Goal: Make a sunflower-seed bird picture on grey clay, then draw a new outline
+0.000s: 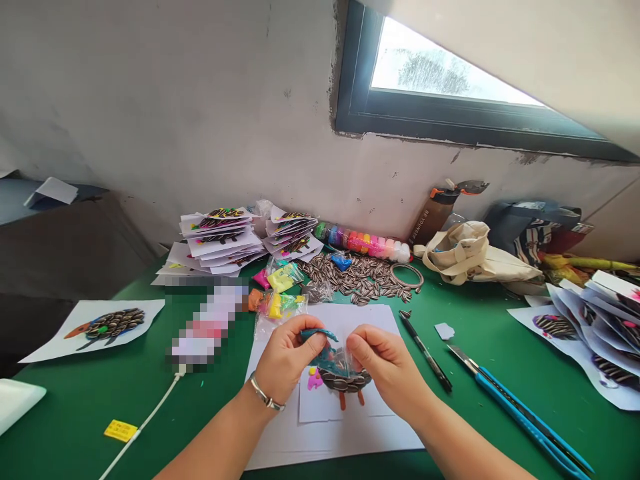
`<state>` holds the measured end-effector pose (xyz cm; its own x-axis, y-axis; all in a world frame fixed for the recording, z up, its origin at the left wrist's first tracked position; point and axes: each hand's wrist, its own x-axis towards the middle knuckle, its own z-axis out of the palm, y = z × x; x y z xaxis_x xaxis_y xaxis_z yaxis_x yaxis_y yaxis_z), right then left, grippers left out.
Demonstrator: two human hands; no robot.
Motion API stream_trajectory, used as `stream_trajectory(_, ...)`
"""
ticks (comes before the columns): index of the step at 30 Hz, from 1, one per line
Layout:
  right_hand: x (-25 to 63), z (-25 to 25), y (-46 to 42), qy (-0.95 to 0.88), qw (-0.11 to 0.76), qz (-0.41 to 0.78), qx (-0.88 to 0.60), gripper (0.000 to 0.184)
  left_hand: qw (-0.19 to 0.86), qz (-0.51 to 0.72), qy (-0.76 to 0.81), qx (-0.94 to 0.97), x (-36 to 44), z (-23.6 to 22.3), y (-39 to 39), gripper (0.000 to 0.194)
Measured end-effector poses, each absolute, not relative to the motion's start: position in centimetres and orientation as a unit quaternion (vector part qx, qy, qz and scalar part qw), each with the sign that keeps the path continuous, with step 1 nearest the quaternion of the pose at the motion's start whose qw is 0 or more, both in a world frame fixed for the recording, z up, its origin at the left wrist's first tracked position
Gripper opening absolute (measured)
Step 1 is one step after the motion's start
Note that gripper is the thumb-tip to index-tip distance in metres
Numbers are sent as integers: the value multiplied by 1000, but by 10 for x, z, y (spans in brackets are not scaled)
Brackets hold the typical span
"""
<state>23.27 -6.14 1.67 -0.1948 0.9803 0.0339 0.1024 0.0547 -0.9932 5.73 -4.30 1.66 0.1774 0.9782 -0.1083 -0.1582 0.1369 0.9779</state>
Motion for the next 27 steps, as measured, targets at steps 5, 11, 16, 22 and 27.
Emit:
stream_trajectory(5, 233, 16, -61, -590, 430, 502, -463, 40, 611, 465, 428, 476, 54, 14, -42, 36)
stream_trajectory(11, 232, 17, -63, -580, 431, 520, -456, 38, 600, 432, 444, 507, 55, 17, -44, 36)
stream_trajectory(16, 231, 14, -65, -555, 410, 577, -437, 38, 585, 428, 454, 518, 56, 25, -45, 41)
stream_trajectory(22, 227, 12, -68, -586, 402, 573, -408, 39, 535, 440, 481, 537, 54, 19, -45, 54)
stream_trajectory(27, 229, 13, -67, -544, 413, 598, -418, 36, 582, 415, 457, 530, 54, 21, -45, 46)
